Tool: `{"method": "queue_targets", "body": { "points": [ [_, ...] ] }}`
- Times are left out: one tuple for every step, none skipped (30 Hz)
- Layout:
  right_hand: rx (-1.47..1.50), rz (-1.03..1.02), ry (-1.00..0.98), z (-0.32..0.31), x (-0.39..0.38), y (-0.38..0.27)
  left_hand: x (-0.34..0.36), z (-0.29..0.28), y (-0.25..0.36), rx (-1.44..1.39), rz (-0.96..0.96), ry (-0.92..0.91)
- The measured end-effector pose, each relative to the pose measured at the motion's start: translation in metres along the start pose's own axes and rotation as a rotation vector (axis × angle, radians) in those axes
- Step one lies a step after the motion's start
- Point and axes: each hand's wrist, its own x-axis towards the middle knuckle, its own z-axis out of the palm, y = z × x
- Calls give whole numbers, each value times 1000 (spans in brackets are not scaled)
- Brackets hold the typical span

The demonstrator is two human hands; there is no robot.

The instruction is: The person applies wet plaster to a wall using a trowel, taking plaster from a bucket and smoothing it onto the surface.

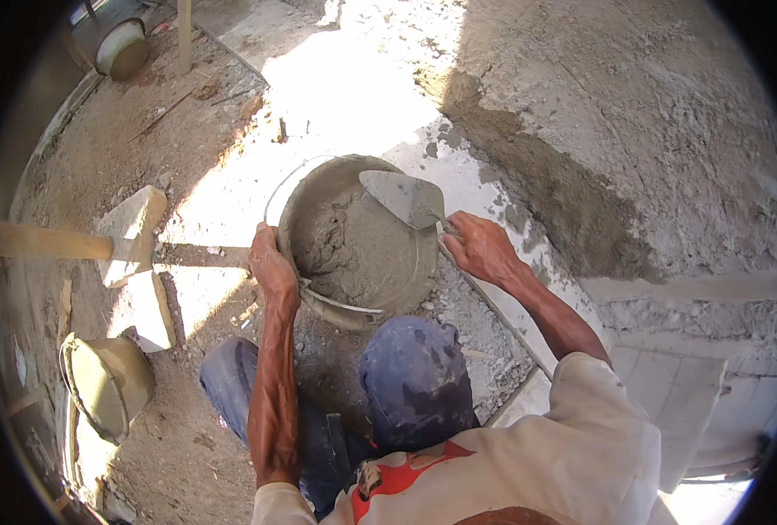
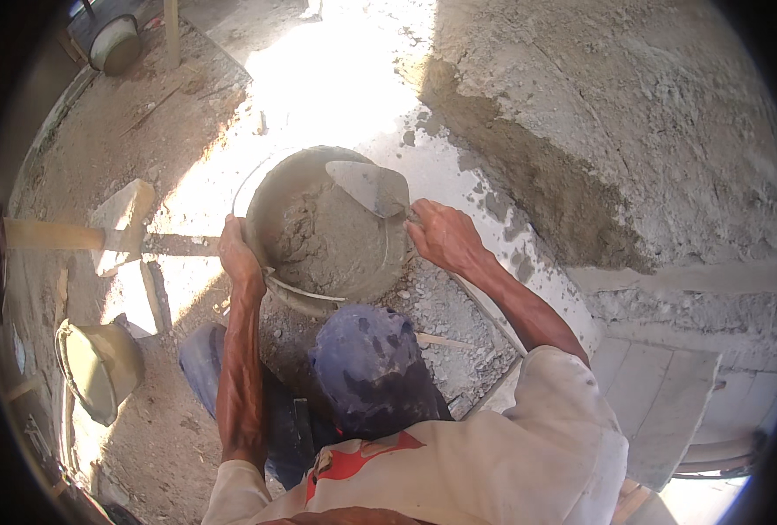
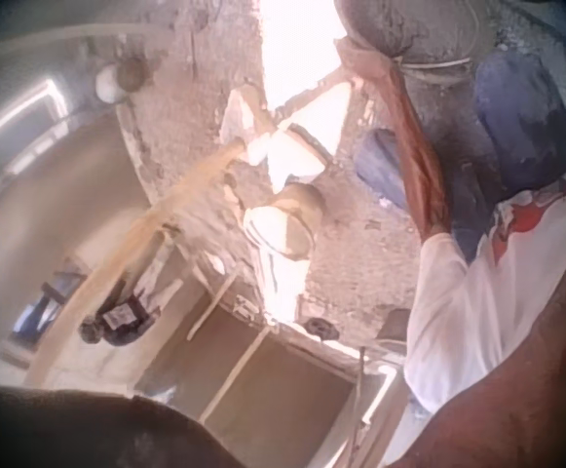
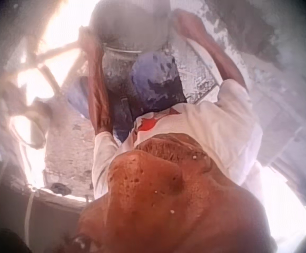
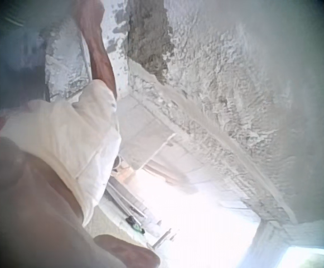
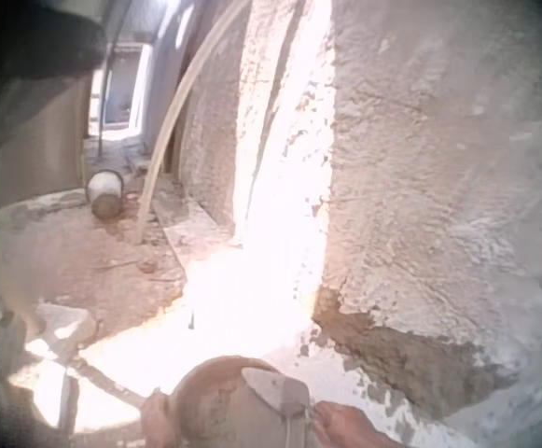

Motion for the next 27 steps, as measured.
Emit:
{"method": "queue_targets", "body": {
  "points": [
    [184,40,-34,-6,4,-3,0,-3,-2,-37,-55,8],
    [368,75,-70,-14,8,-6,5,-8,-11,-84,-101,10],
    [555,112,-102,-25,9,-11,15,-16,-23,-129,-144,4],
    [789,130,-99,-36,10,-25,23,-23,-33,-166,-196,-3],
    [844,124,-102,-40,17,-32,28,-34,-34,-186,-222,9],
    [894,130,-105,-43,24,-36,28,-39,-31,-208,-258,13],
    [945,134,-111,-43,32,-35,29,-40,-28,-229,-293,20],
    [871,222,-144,-33,46,-22,27,-37,-27,-253,-274,81],
    [795,309,-169,-17,65,-1,29,-36,-27,-224,-252,78],
    [714,395,-195,-3,83,19,30,-36,-33,-199,-231,76],
    [777,379,-144,9,100,31,31,-42,-41,-168,-209,82],
    [851,341,-94,19,122,35,40,-65,-54,-62,-168,60],
    [906,331,-40,24,139,47,38,-59,-49,-84,-193,77],
    [816,270,67,28,165,60,36,-55,-44,-106,-216,96],
    [740,209,156,38,195,64,31,-60,-42,-110,-246,129],
    [658,145,245,43,224,70,31,-72,-51,-81,-216,116],
    [486,222,259,53,255,94,33,-72,-57,-51,-205,111],
    [305,298,276,56,285,122,35,-67,-64,-30,-194,100],
    [221,291,278,52,314,132,36,-69,-69,3,-182,105],
    [137,285,284,46,342,140,36,-69,-70,90,-121,104],
    [52,281,291,40,365,148,35,-64,-65,51,-165,118],
    [-52,124,468,31,389,154,33,-57,-58,10,-210,130],
    [-70,6,572,31,404,133,30,-65,-53,-12,-256,169],
    [-92,-108,679,30,419,108,26,-77,-50,-5,-269,183],
    [-79,-159,739,15,421,89,26,-80,-49,-16,-279,177],
    [-177,-325,890,21,443,100,26,-84,-49,-26,-289,172],
    [-86,-315,867,24,445,93,23,-96,-51,6,-282,161]
  ]
}}
